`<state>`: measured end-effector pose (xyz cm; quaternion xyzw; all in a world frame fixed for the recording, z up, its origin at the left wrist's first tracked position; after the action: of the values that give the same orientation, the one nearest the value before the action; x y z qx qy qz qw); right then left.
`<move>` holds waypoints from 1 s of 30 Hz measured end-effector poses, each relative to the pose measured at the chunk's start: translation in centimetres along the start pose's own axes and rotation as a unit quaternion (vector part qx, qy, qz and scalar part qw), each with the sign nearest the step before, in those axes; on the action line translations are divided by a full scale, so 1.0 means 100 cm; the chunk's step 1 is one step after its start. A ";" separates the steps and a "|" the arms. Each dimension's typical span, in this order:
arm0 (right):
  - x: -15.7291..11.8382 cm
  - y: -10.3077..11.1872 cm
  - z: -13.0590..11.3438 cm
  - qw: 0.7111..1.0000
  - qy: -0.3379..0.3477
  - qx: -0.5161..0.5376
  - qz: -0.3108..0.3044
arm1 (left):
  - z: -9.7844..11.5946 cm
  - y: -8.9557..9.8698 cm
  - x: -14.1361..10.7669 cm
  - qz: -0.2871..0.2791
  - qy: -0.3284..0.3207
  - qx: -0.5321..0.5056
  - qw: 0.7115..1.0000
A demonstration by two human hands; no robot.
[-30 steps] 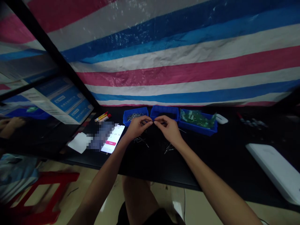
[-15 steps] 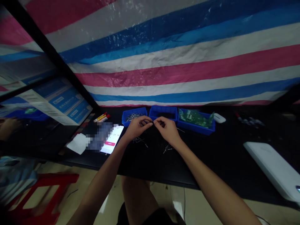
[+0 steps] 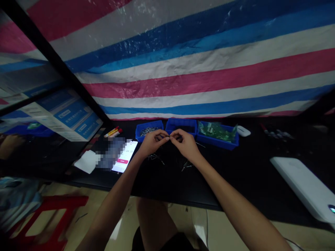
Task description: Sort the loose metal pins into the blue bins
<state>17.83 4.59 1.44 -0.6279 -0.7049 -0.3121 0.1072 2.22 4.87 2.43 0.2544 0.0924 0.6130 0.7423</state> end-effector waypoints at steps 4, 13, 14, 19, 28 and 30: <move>0.000 0.000 0.001 1.000 -0.001 -0.001 -0.001 | -0.001 0.000 0.001 0.000 0.005 -0.003 1.000; 0.000 0.000 0.002 1.000 -0.011 0.013 0.014 | -0.001 0.002 0.000 0.014 -0.002 0.009 1.000; 0.000 0.000 0.002 1.000 -0.015 0.013 0.017 | -0.001 0.004 0.000 0.021 -0.003 0.010 1.000; -0.001 0.000 0.007 0.999 -0.038 0.031 0.015 | 0.000 0.007 0.000 0.044 -0.008 0.013 0.999; -0.001 -0.003 -0.002 0.997 0.018 -0.057 -0.051 | 0.002 0.001 0.000 -0.003 -0.024 0.042 0.999; 0.000 0.000 -0.005 0.993 0.047 -0.096 -0.057 | 0.002 0.001 0.000 0.000 -0.022 0.051 0.998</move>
<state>17.67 4.34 1.80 -0.5789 -0.7002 -0.4133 0.0618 2.25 4.79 2.62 0.3056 0.1069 0.6018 0.7301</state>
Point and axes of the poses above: each hand's wrist, its own x-axis towards the middle knuckle, its own y-axis out of the back of the hand, z = x × y, the point moved 6 cm from there along x, towards the middle knuckle, and after that the axes turned 12 degrees about y, right-handed, at the moved point
